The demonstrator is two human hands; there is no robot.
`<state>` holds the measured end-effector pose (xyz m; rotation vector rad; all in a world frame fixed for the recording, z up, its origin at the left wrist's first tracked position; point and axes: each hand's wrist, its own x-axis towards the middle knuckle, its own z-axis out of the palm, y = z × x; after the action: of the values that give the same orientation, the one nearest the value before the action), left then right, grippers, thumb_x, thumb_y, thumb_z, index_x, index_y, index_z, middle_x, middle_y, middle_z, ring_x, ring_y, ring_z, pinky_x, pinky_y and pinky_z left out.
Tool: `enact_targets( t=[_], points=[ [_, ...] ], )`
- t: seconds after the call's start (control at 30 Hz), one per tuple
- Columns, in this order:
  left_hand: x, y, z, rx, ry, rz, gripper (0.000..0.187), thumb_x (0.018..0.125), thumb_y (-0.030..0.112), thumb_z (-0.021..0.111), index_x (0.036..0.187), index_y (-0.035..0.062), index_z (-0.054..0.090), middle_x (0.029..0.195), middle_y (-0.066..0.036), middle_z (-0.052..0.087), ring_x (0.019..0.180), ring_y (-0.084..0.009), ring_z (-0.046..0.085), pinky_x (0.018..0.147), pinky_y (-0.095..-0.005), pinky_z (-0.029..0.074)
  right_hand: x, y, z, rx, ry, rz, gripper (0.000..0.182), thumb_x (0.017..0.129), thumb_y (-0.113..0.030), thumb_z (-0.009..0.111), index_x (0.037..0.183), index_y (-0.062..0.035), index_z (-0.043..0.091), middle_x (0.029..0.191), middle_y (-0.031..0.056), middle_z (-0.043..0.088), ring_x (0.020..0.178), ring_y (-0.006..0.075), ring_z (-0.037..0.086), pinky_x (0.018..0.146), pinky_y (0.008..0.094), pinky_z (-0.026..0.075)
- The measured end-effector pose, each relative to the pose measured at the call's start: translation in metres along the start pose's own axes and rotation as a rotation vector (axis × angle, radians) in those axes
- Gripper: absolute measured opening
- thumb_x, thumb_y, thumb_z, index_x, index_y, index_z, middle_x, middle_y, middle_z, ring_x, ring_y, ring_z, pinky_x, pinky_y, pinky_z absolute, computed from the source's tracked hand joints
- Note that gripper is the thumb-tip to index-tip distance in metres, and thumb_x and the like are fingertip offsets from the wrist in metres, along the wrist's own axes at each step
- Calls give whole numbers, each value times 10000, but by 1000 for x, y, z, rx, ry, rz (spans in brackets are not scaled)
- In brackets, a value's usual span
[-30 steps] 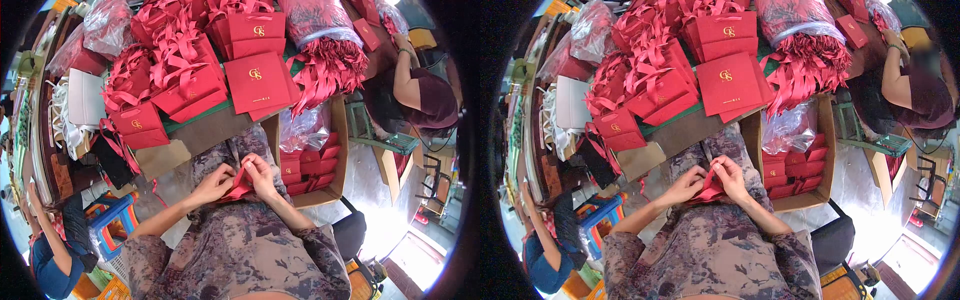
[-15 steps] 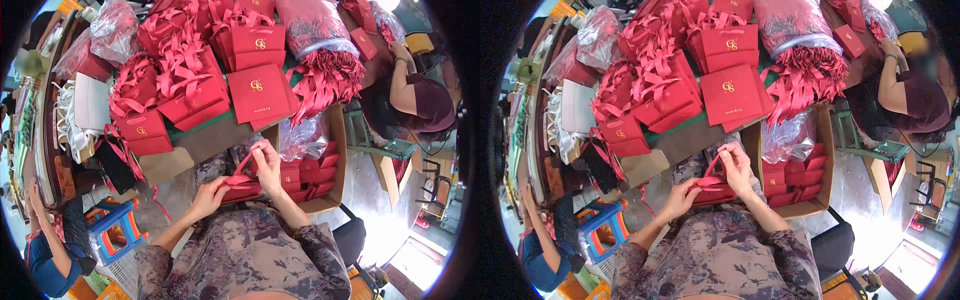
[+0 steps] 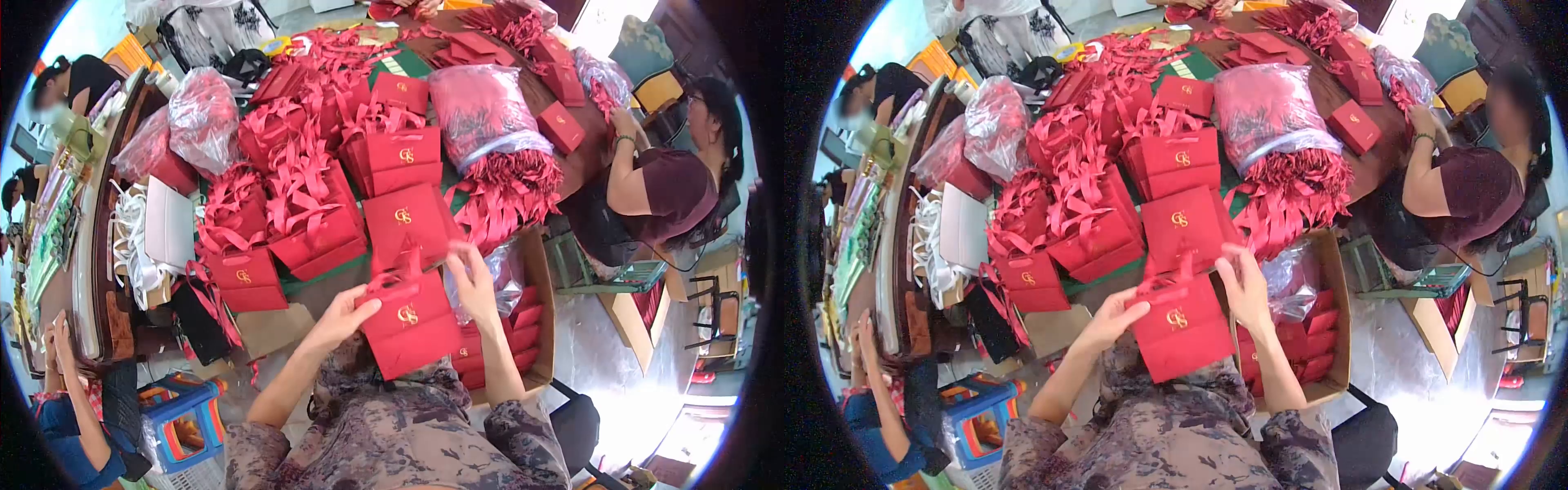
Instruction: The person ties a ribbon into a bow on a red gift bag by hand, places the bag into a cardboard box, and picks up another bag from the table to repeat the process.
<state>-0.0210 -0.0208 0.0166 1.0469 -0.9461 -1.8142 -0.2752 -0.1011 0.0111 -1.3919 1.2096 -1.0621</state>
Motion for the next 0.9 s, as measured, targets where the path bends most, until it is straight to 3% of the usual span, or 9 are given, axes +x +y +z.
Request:
enact_targets(
  t=[0.1, 0.13, 0.23, 0.27, 0.4, 0.5, 0.53, 0.67, 0.9],
  points=[
    [16, 19, 0, -187, 56, -15, 392, 987, 138, 635, 1342, -4, 554, 1230, -44, 658, 1099, -119, 628, 999, -305, 495, -8, -23, -18, 43, -347, 149, 343, 1014, -166, 603, 1287, 37, 561, 1140, 66, 649, 1054, 123, 587, 946, 283, 467],
    [21, 24, 3, -147, 64, 14, 394, 981, 129, 640, 1340, -6, 552, 1225, -49, 660, 1095, -117, 629, 995, -305, 498, -13, -50, -12, 117, -248, 305, 353, 1022, -161, 585, 1307, 44, 554, 1194, 60, 649, 1100, 130, 584, 995, 289, 443],
    [42, 51, 12, 4, 108, 160, 388, 945, 117, 680, 1301, -2, 581, 1189, -58, 675, 1069, -119, 638, 973, -301, 502, 12, -51, -18, 343, -488, 242, 363, 1016, -139, 586, 1325, 47, 547, 1221, 48, 646, 1126, 126, 570, 1007, 296, 440],
    [53, 59, 7, 374, 179, 343, 391, 920, 122, 709, 1274, -1, 597, 1161, -61, 681, 1048, -120, 641, 931, -295, 512, 26, -58, -19, 191, -496, 25, 358, 1004, -108, 590, 1326, 43, 551, 1220, 40, 650, 1111, 109, 568, 982, 289, 460],
    [105, 98, 12, 974, 538, 755, 421, 821, 144, 797, 1167, -16, 619, 1021, -100, 689, 910, -175, 672, 734, -298, 539, 100, -48, -5, 13, -196, -250, 243, 984, -56, 579, 1214, 13, 616, 1037, 7, 681, 965, 81, 594, 880, 275, 490],
    [144, 111, 3, 1030, 668, 957, 506, 826, 139, 773, 1254, -17, 554, 1133, -184, 633, 1029, -330, 635, 917, -408, 506, 145, -54, 3, 42, -128, -272, 150, 986, -52, 574, 1120, 8, 606, 936, 4, 659, 882, 86, 570, 818, 265, 475],
    [143, 119, 9, 989, 657, 863, 598, 826, 110, 747, 1341, -9, 468, 1260, -228, 542, 1192, -393, 527, 1051, -460, 417, 161, -46, 5, 4, -125, -357, 164, 984, -60, 585, 1127, 20, 598, 943, 41, 667, 892, 92, 580, 809, 274, 483],
    [139, 104, 19, 1062, 775, 954, 682, 811, 45, 708, 1403, -9, 375, 1364, -263, 417, 1311, -439, 392, 1128, -494, 339, 199, -22, 13, -49, -133, -459, 171, 976, -63, 601, 1123, 25, 596, 967, 63, 667, 903, 101, 582, 811, 288, 489],
    [125, 27, 26, 1208, 463, 721, 579, 774, 100, 771, 1281, 21, 502, 1294, -222, 463, 1225, -410, 445, 1057, -502, 388, 204, -6, 14, -539, -140, -457, 283, 913, -169, 712, 1093, 23, 608, 937, 163, 581, 820, 303, 592, 766, 354, 487]
  ],
)
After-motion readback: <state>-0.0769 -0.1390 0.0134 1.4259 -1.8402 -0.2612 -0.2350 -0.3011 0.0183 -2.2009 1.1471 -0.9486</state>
